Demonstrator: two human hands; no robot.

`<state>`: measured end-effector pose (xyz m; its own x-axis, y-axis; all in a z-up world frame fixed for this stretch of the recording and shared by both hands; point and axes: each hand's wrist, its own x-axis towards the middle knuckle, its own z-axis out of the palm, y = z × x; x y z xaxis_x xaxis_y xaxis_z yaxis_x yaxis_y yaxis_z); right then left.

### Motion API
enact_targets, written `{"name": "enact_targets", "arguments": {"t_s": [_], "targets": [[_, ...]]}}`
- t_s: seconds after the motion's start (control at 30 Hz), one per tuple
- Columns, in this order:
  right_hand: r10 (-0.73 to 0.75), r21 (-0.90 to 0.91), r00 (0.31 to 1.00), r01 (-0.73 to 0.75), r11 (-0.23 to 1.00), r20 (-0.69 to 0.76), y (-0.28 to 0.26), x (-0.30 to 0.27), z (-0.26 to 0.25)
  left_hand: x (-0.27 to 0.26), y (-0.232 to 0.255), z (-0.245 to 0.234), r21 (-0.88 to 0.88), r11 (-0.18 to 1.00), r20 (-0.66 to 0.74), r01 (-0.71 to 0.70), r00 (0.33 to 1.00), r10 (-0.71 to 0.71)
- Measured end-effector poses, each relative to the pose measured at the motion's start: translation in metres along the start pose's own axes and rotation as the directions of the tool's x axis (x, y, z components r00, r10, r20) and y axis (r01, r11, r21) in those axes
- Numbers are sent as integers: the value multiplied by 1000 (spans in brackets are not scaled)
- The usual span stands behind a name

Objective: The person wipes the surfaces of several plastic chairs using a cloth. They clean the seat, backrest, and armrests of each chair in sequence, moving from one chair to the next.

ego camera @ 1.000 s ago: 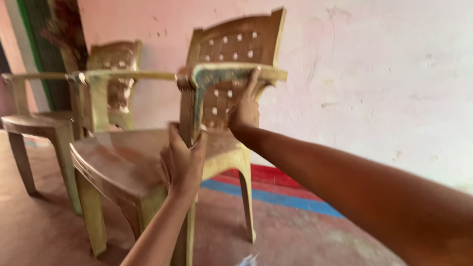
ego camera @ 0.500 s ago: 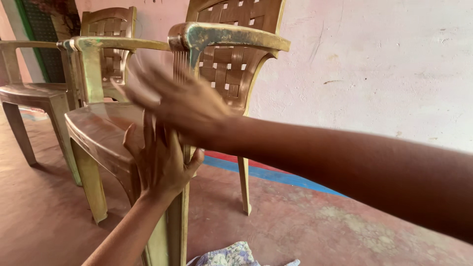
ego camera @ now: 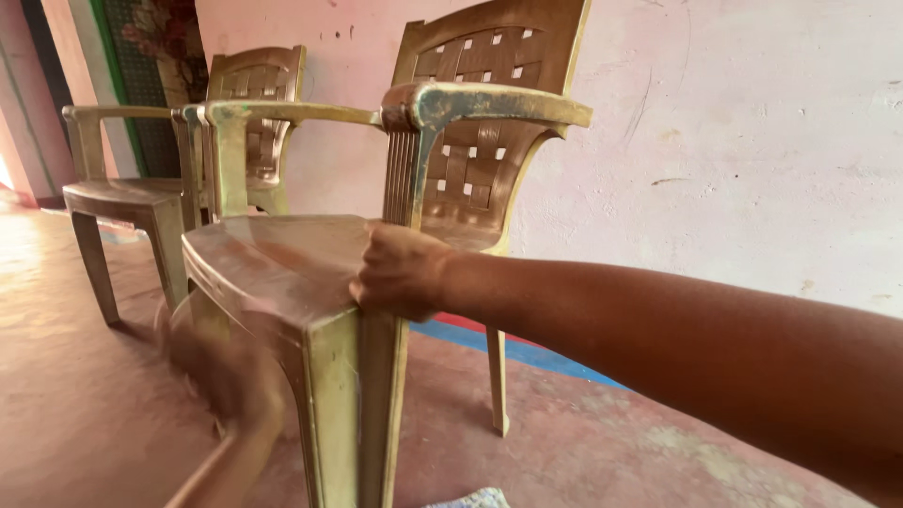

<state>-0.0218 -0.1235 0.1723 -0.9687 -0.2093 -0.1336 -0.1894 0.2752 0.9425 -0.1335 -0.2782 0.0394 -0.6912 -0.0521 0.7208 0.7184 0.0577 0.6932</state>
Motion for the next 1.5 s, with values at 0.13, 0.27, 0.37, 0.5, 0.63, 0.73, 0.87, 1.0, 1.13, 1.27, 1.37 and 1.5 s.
{"name": "enact_targets", "arguments": {"t_s": [0.13, 0.27, 0.37, 0.5, 0.63, 0.73, 0.87, 1.0, 1.13, 1.27, 1.37, 1.5], "targets": [[-51, -7, 993, 51, 999, -105, 1, -7, 3, 18, -28, 17, -483, 403, 216, 777, 552, -805], [-87, -88, 976, 71, 994, -198, 5, -6, 8, 33, -41, 34, -586, 196, 335, 786, 455, -825], [-105, -114, 970, 81, 990, -219, 8, -4, 26, 36, -43, 41, -622, 188, 353, 760, 487, -799], [-134, -147, 879, 74, 986, -458, 16, -7, 49, 31, -35, 59, -588, 179, 313, 789, 426, -849], [-146, -248, 882, 34, 968, -449, 21, -25, 65, 23, -23, 81, -716, 128, 342, 686, 505, -792], [-110, -231, 892, 7, 973, -438, 16, -25, 75, 21, -24, 86, -732, 139, 350, 667, 542, -764], [-126, -227, 879, 21, 974, -460, 16, -3, 85, 28, -41, 82, -744, 143, 324, 653, 539, -777], [-114, -173, 847, 27, 984, -518, 31, 17, 95, 41, -60, 91, -756, 153, 352, 637, 593, -724], [-110, -167, 906, 45, 985, -408, 40, 39, 117, 51, -78, 102, -748, 124, 428, 652, 617, -661], [-75, -236, 937, -8, 972, -342, 47, 66, 150, 52, -81, 112, -720, 222, 430, 657, 674, -600], [21, -192, 946, -87, 977, -325, 49, 87, 170, 47, -80, 121, -486, 504, 332, 714, 684, -649], [205, -210, 943, -263, 942, -263, 47, 106, 193, 31, -93, 146, -69, 845, 350, 531, 806, -478]]}}
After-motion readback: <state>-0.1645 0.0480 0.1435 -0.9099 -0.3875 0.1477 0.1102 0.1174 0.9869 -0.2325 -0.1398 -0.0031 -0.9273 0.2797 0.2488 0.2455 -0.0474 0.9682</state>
